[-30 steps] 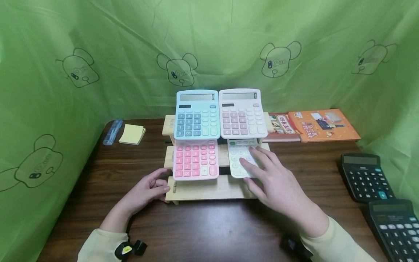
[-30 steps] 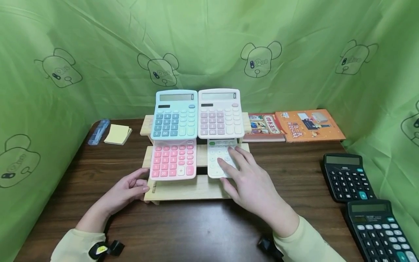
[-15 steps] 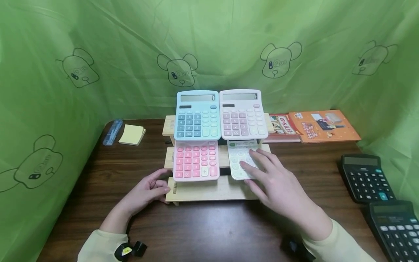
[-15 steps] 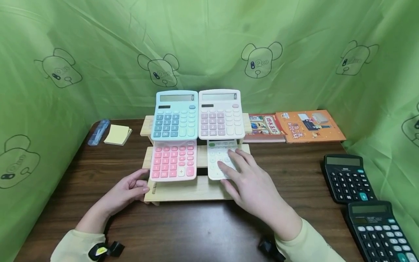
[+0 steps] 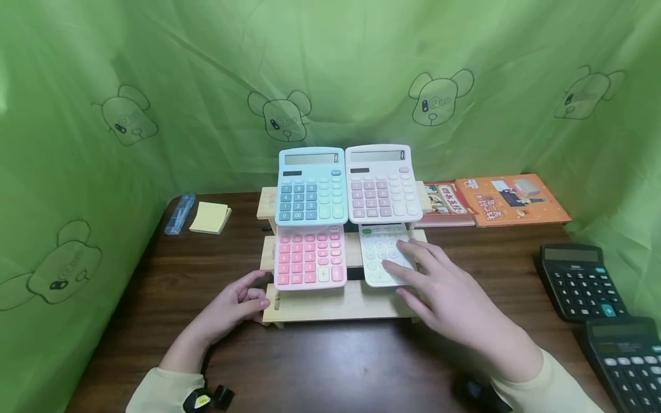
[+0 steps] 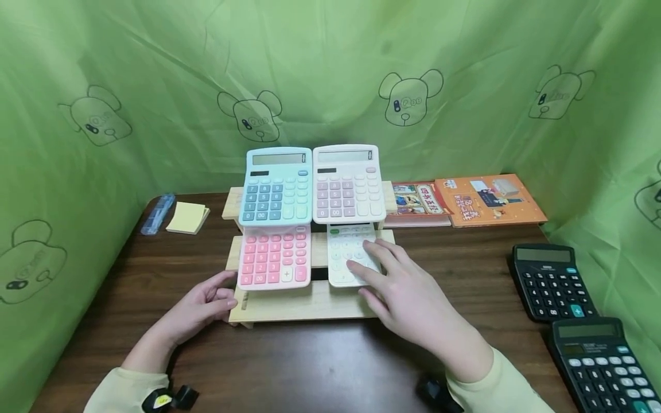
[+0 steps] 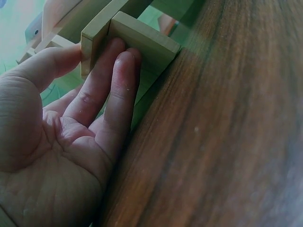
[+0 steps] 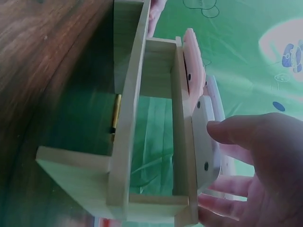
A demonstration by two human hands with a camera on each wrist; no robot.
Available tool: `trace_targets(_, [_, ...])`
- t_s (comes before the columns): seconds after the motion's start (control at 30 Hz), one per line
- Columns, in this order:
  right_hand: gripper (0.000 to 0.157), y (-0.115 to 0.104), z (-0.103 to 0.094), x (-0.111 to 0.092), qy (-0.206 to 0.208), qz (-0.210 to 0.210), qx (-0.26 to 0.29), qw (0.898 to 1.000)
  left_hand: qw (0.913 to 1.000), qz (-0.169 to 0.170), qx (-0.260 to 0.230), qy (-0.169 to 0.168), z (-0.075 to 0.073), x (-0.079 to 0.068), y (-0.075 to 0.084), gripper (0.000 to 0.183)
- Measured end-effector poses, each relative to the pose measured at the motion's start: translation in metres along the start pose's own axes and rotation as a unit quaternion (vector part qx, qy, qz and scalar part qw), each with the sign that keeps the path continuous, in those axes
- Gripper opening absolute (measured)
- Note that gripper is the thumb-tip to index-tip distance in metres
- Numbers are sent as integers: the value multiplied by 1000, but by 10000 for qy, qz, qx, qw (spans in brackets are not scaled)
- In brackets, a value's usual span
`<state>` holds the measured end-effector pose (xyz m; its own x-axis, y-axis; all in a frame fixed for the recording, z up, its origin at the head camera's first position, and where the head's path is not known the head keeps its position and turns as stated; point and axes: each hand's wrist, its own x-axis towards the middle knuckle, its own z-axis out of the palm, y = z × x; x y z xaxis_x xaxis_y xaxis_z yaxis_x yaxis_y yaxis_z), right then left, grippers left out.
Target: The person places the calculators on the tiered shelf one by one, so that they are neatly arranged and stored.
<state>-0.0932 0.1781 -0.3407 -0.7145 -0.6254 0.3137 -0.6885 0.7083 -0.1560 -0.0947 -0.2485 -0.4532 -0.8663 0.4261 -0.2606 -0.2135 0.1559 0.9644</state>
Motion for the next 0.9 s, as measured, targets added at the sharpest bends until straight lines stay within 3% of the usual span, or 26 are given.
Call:
trace_targets(0.3, [62,6,3,-23,19,-19,211,9998,10000,14,-15,55,0,-10,-4,67])
trace_targets(0.6, [82,29,0,-61,-357,776,30,9963,10000,-50,48,9,-1,-2,-2,70])
trace_targets(0.77, [88,52,-7,-91,-417,1559,-199,9867,10000,-13,2,-30,-1,0,-2,70])
trace_targets(0.9, [88,74,-14,-119,-418,1933,-295,9798,10000,-2,-1,-43,-1,1,-1,68])
